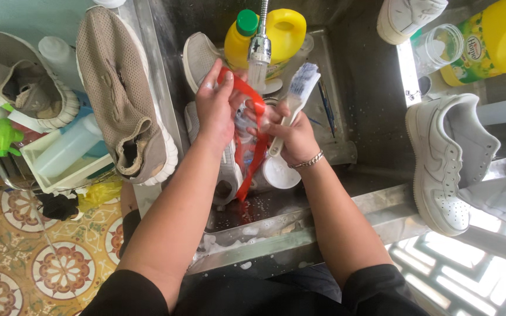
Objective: The person scrubs a white sneaker with a brush and cleaning solution, rinses it under running water, and then cleans a red shoelace using the same method. The person handles the shoe and laces directly with hands and a brush.
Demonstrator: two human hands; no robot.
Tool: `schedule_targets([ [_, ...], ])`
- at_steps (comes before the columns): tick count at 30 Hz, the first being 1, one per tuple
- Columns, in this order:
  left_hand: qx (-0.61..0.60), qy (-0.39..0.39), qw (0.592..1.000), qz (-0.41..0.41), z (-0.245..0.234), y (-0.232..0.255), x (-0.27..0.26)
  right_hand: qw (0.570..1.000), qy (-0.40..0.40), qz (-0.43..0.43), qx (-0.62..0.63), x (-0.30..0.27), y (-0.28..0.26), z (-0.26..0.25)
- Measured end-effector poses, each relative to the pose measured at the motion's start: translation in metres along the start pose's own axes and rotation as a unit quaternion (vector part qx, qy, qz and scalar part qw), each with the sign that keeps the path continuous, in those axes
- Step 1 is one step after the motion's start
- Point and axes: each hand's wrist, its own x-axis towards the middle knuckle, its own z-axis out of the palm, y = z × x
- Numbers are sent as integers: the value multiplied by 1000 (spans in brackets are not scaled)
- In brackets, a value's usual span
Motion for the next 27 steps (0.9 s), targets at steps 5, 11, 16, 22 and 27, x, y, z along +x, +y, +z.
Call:
schedule_targets([
  [5,47,-63,996,-47,6,-2,-41,998,7,-15,61,-7,-6,9],
  [11,127,-180,970,-102,-4,-5,-103,992,-32,-86,84,-12,-18,12],
  [16,243,-220,935,-135,-9,9,-118,995,32,-88,35,-14,-26,1],
  [22,217,-234,940,-121,-13,14,-119,702,297,6,-647,-43,-34,-14],
  [27,79,-208,964,-146,-12,13,-116,670,94,-232,-699,-80,-42,0],
])
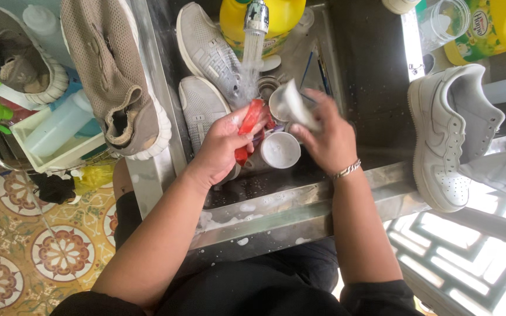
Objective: The person scrubs a white sneaker with a brush and cleaning solution, rinses it under running water, and then cleans a red shoelace using the same method. The person handles the shoe and laces directly with hands and a brush.
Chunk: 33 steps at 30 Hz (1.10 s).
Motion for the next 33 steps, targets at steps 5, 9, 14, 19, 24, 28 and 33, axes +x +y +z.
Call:
schedule_targets([
  [5,15,-4,999,32,2,-7,1,995,-86,-39,-35,-4,-14,2],
  [9,-15,-35,999,-6,-1,-10,2,991,-45,-85,-88,4,-16,9],
  [14,15,-41,999,-21,-4,-8,0,990,-60,-119,-39,4,-11,11],
  [19,18,-44,998,-28,3,-8,-1,987,-52,-154,-17,-1,-3,13],
  [24,-87,-121,989,7,-4,-1,-6,987,-33,-123,-98,-1,-4,18],
  [28,-89,-34,995,-12,-4,-1,-6,981,-82,-173,-10,-3,-6,17],
  [33,-107,-76,991,-39,-1,1,-7,981,-35,-147,-122,-1,-4,19],
])
